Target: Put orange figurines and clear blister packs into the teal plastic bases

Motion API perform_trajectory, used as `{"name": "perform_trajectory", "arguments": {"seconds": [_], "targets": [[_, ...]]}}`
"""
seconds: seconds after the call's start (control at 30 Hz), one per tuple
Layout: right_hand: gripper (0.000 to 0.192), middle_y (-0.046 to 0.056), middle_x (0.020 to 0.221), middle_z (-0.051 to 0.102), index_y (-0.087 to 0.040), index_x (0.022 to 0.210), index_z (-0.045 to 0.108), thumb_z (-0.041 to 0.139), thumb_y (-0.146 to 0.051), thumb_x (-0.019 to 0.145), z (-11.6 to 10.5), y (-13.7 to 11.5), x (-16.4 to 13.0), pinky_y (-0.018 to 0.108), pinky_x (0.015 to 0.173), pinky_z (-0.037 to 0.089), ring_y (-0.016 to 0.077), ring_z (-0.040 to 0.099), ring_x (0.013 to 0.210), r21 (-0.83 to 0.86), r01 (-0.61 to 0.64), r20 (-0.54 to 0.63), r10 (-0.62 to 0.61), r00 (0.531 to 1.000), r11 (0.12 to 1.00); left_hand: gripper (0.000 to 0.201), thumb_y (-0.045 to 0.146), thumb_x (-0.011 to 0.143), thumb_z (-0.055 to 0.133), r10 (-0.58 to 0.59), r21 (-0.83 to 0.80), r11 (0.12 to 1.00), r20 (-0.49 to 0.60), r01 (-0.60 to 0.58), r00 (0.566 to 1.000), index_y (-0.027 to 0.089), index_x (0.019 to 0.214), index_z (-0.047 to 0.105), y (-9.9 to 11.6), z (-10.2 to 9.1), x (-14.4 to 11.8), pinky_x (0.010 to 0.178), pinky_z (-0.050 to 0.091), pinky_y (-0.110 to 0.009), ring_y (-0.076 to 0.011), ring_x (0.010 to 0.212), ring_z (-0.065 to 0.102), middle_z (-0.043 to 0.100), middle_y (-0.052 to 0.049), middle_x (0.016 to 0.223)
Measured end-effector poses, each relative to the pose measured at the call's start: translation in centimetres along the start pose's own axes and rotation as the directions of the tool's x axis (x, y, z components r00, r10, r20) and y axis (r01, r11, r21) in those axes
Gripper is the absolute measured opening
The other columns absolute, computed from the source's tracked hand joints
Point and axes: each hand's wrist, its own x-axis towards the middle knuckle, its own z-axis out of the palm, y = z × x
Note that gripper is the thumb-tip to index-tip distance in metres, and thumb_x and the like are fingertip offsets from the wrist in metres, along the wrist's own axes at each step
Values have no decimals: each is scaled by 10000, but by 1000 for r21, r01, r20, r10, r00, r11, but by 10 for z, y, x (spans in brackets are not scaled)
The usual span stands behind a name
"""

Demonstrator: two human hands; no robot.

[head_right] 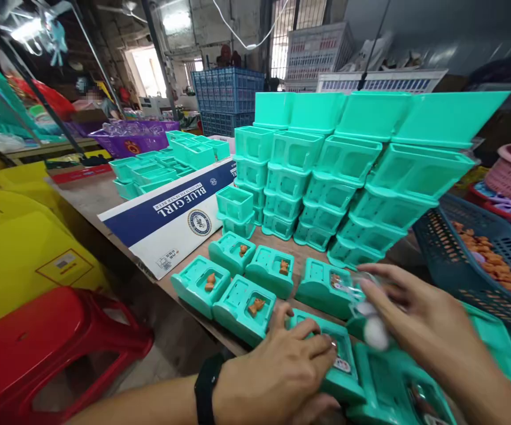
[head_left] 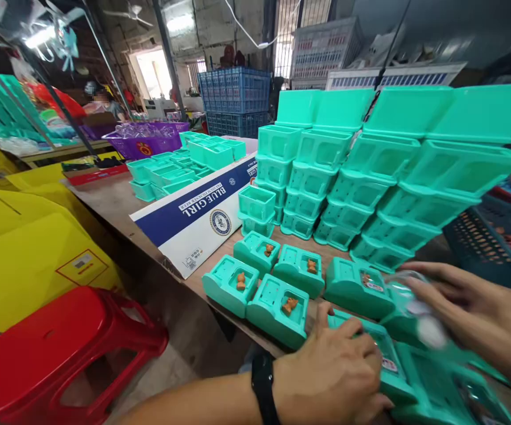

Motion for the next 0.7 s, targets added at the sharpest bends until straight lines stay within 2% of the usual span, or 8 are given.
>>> {"name": "perform_trajectory", "arguments": {"seconds": [0.03,0.13,0.17,0.23,0.27,0.33,0.5,0.7], "targets": [[429,99,798,783,-249,1047,731,607,-621,874,10,-15,13,341,469,520,272,714,581,61,-97,92,91,992,993,341,469,1024,589,-7,-58,998,5,8,1000,141,1069,674,-5,-11,0,989,448,-496,-255,1077,598,715,-79,1129],[343,43,584,700,-245,890,682,530,-536,791,40,-49,45,340,487,443,267,652,503,10,-106,106,105,989,994,244,337,1047,534,-196,-104,975,-7,194,981,163,1034,705,-34,-46,0,911,494,-360,-226,1063,627,719,-75,1117],[318,28,557,677,-243,871,664,505,-507,790,48,-56,52,332,498,419,249,623,485,-25,-79,101,81,992,997,220,267,1043,515,-321,-54,946,-1,321,947,167,1010,708,-48,-58,0,907,495,-337,-223,1063,635,720,-75,1097],[278,7,549,651,-232,886,650,486,-445,816,62,-62,63,315,520,387,220,584,484,-92,-44,124,55,991,995,201,206,1021,508,-566,114,820,18,561,824,163,1016,704,-81,-76,0,900,499,-345,-253,1085,647,724,-95,1085],[252,-1,549,638,-225,900,650,489,-407,831,66,-62,67,306,526,373,211,575,495,-129,-36,137,54,989,991,211,205,1017,503,-632,164,767,21,621,775,144,1032,704,-98,-83,0,874,505,-364,-281,1068,661,729,-124,1072],[204,-14,562,626,-216,936,654,504,-330,857,73,-60,72,286,537,360,201,578,530,-199,-30,172,65,983,980,220,204,1003,514,-680,214,723,54,656,731,119,1030,715,-129,-89,2,815,506,-382,-317,1013,688,740,-163,1030],[141,-14,578,626,-202,933,682,560,-225,866,85,-55,81,266,554,354,199,599,589,-283,-32,251,106,962,958,119,92,846,636,-631,225,774,188,592,753,135,879,741,-166,-84,5,714,460,-337,-313,942,714,757,-155,941],[126,19,616,651,-202,908,703,584,-221,874,91,-58,86,278,532,318,223,640,658,-370,-7,286,121,950,929,182,52,846,565,-649,227,759,180,611,739,124,869,731,-157,-84,2,747,465,-359,-321,920,711,745,-174,919]]}}
